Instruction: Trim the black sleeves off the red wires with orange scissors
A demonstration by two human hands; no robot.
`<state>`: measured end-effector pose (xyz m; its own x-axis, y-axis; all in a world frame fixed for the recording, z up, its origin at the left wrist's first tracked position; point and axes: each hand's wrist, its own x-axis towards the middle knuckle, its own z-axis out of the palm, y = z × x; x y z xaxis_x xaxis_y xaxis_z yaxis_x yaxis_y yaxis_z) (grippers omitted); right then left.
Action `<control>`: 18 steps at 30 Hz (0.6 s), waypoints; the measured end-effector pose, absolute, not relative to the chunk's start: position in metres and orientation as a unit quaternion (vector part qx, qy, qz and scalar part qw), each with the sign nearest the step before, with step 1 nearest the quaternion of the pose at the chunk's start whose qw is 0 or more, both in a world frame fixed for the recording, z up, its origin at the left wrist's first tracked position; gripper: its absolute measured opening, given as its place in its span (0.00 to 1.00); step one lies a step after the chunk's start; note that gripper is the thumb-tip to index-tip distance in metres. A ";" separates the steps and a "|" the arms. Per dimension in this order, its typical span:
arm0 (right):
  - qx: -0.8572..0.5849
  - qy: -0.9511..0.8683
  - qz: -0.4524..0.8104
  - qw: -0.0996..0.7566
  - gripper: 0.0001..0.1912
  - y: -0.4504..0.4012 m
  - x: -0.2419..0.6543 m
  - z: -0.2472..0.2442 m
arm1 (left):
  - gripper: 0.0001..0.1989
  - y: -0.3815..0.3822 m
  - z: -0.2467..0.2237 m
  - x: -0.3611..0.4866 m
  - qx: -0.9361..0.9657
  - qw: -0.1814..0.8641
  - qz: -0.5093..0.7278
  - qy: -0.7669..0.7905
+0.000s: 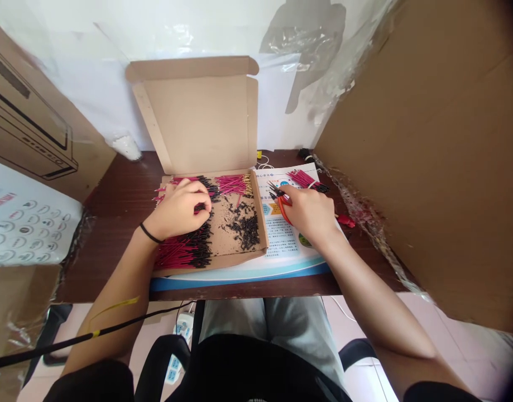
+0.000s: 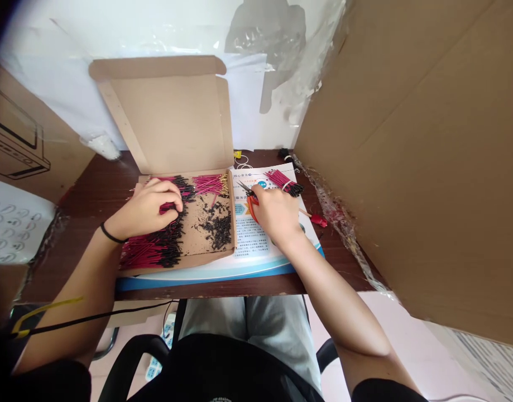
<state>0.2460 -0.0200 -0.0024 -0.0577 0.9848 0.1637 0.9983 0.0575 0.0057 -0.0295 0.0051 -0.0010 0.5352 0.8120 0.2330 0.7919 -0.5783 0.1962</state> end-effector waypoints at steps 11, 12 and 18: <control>-0.651 -0.752 -0.049 0.094 0.15 -0.025 0.242 -0.004 | 0.08 0.014 -0.008 -0.037 0.887 0.122 0.159 0.416; -0.646 -0.756 -0.052 0.096 0.15 -0.025 0.241 -0.005 | 0.07 0.013 -0.007 -0.036 0.885 0.122 0.162 0.419; -0.630 -0.768 -0.049 0.102 0.13 -0.025 0.240 -0.012 | 0.08 0.012 -0.014 -0.030 0.887 0.099 0.118 0.436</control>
<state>0.2399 -0.0251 -0.0118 -0.1854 0.9581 0.2185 0.9780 0.2016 -0.0542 -0.0296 0.0117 -0.0141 0.5918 0.7966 0.1233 0.7500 -0.6002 0.2781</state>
